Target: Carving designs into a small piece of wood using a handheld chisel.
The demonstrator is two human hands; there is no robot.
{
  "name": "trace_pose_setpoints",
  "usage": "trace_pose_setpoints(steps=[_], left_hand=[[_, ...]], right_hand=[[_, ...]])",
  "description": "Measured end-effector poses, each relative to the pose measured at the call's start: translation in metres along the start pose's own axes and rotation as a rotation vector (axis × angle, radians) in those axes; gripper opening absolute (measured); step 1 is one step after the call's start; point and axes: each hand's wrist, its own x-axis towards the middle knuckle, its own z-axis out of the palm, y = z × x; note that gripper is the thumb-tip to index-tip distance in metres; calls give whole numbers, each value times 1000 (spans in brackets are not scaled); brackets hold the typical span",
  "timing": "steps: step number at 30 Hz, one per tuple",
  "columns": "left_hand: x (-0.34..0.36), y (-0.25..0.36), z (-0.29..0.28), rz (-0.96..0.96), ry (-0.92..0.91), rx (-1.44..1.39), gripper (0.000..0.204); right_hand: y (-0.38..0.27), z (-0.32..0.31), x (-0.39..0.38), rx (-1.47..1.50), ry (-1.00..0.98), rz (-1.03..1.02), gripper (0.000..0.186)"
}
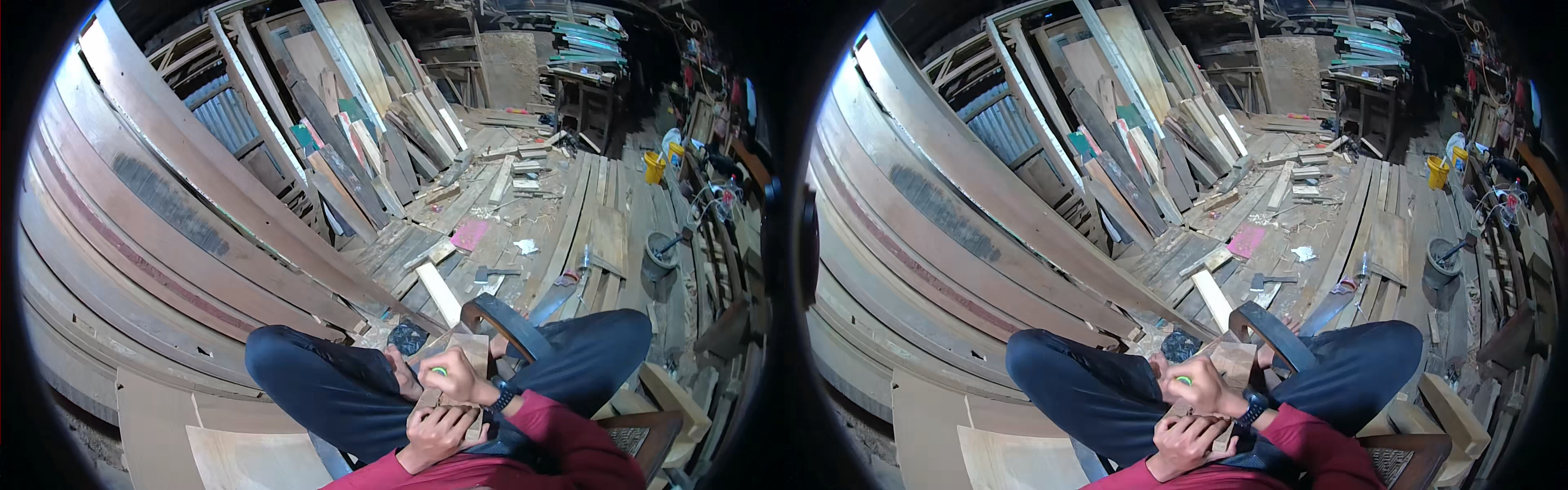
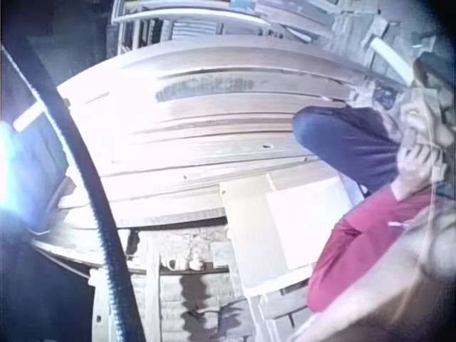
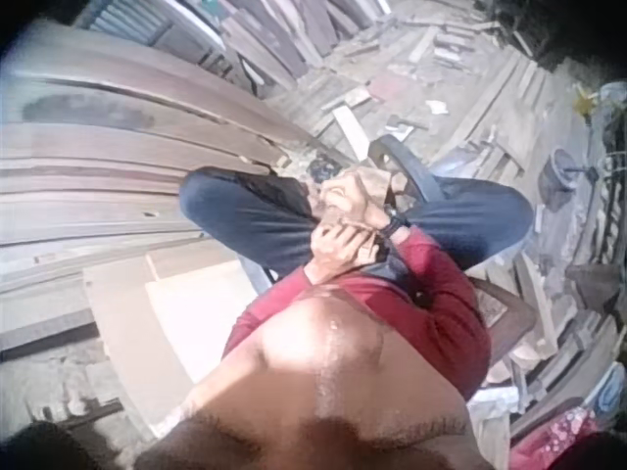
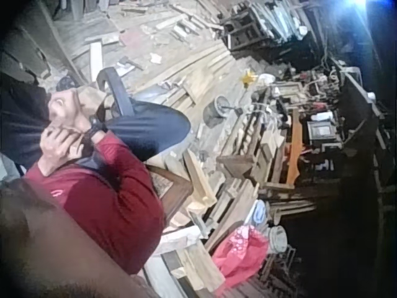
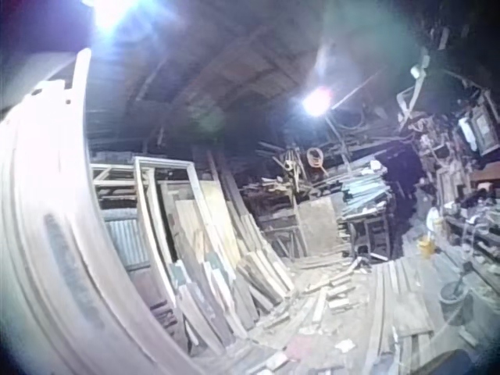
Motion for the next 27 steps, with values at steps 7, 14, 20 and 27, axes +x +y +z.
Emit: trace_pose_setpoints(steps=[7, 14, 20, 27], left_hand=[[1, -7, -2, 29, -9, -2, 29], [-2, -11, 2, 25, -28, 3, 28], [0, -1, -1, 12, -13, 15, 27], [2, -5, -1, 3, -25, -4, 27]], right_hand=[[-24, -5, 0, -14, -66, 25, 19], [-26, -1, 5, -29, 3, 22, 20], [11, -1, -2, -52, 20, 86, 19], [-16, -1, 2, -24, -29, 139, 22]])
